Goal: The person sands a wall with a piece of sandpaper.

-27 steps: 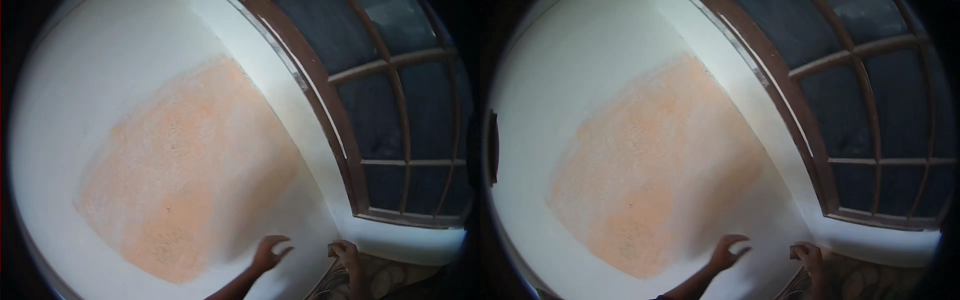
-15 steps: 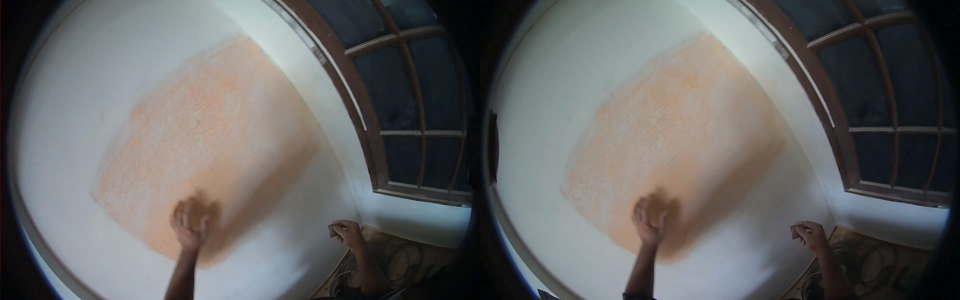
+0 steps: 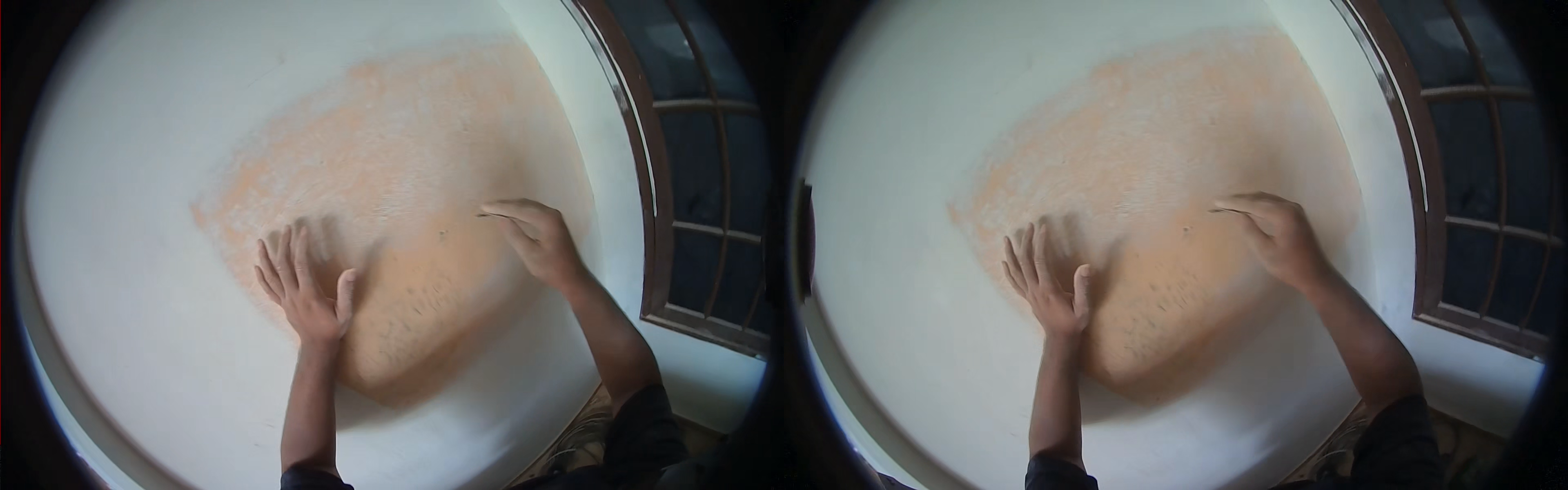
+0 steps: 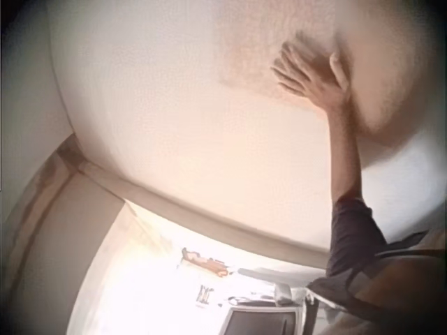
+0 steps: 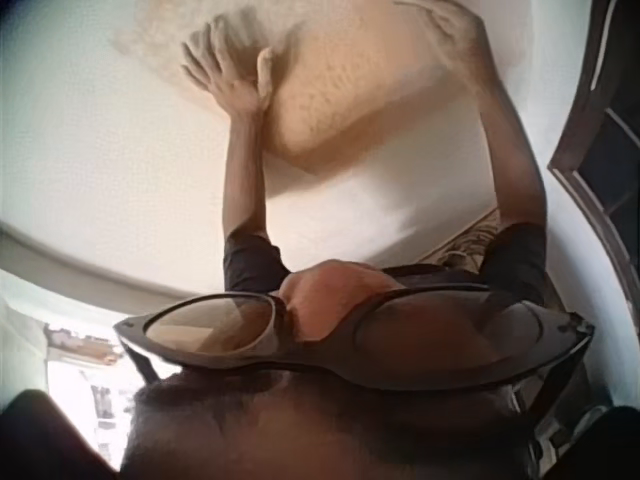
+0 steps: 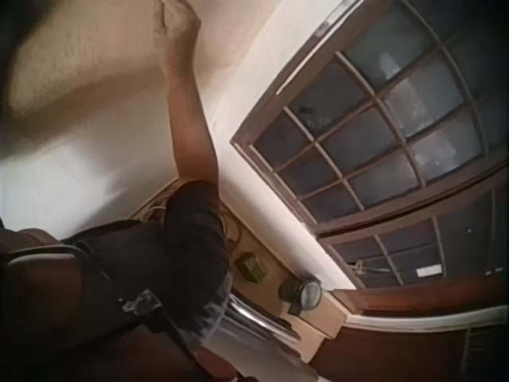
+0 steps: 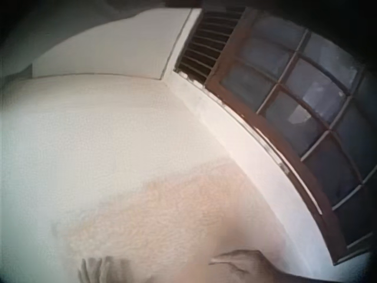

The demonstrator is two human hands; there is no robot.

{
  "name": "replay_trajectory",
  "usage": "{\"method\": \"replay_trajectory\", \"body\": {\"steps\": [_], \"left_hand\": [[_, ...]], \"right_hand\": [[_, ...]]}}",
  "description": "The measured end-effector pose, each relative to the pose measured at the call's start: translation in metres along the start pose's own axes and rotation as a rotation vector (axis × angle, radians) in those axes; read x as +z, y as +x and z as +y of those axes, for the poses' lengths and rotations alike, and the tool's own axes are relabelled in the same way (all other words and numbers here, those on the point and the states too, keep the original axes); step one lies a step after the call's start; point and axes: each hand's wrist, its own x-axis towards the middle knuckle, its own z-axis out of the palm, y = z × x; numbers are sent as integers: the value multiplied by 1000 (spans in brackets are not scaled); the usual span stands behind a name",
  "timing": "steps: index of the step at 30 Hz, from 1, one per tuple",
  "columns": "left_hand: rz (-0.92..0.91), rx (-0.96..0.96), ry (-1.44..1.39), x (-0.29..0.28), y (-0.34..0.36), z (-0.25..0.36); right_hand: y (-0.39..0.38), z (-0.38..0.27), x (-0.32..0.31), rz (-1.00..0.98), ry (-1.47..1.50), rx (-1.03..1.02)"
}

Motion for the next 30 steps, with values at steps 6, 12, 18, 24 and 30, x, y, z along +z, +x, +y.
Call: {"method": "replay_trajectory", "body": {"steps": [6, 12, 18, 24, 30], "left_hand": [[94, -66, -167, 3, -1, -2], [196, 5, -417, 9, -10, -19], [409, -108, -546, 4, -16, -30], [304, -155, -503, -3, -19, -21], [358, -142, -544, 2, -12, -21]], "right_hand": [[77, -18, 108, 182, -143, -369], [161, -60, 212, 353, -80, -598], [155, -124, 306, 56, -363, -831], [180, -76, 242, 60, -735, -386], [178, -99, 287, -43, -606, -617]]}}
